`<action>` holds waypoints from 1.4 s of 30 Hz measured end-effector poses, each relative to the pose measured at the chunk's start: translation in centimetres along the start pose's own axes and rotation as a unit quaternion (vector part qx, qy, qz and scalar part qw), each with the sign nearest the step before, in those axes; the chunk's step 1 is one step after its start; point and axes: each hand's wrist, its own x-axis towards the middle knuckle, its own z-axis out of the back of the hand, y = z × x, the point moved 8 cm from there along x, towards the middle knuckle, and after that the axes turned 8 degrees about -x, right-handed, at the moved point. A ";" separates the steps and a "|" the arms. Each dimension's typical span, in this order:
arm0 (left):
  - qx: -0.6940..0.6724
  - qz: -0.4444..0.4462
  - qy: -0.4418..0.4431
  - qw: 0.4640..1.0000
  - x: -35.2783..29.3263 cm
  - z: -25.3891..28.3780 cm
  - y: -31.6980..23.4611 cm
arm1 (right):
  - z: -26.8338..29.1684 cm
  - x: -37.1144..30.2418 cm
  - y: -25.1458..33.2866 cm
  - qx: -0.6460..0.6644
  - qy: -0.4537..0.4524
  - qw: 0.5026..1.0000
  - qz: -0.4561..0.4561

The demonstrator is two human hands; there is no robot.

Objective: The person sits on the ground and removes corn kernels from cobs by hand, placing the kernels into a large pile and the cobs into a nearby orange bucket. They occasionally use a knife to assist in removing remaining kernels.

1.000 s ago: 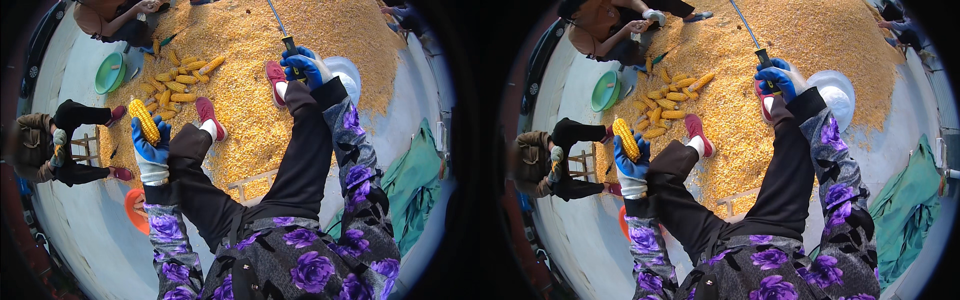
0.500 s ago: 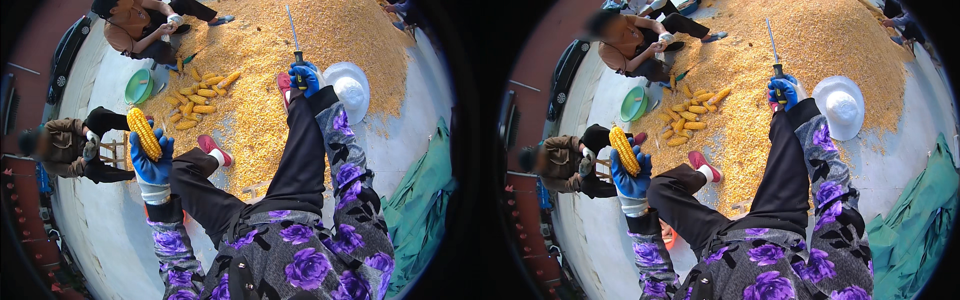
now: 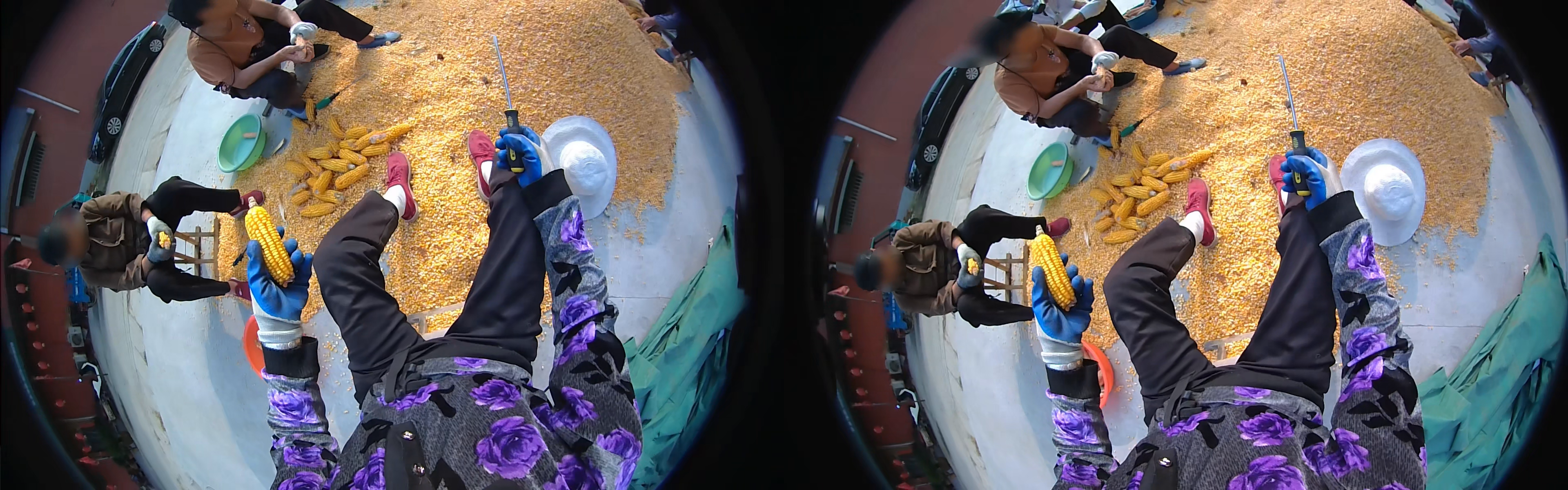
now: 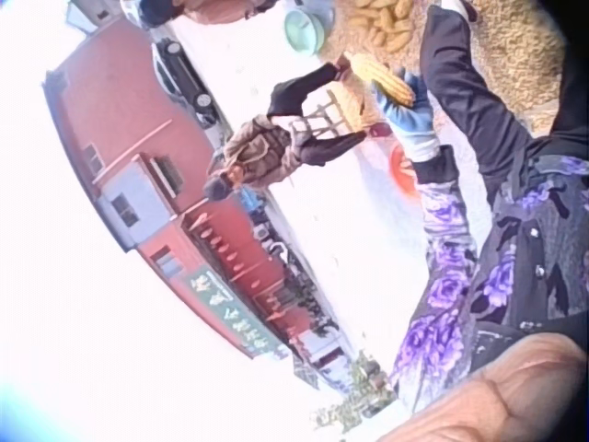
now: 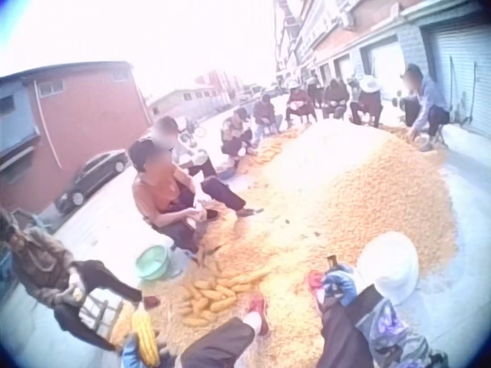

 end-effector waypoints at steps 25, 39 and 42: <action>0.785 -0.313 -0.023 0.535 -0.8 -0.7 1.0 | -1.2 3.7 -3.1 -0.366 0.091 0.926 -0.009; 0.877 -0.152 -0.147 0.433 1.3 7.0 -5.8 | -2.4 6.3 -5.1 -0.448 0.112 0.887 -0.017; 0.861 -0.126 -0.146 0.471 0.9 7.4 -6.0 | -4.0 5.5 -5.2 -0.449 0.129 0.884 -0.008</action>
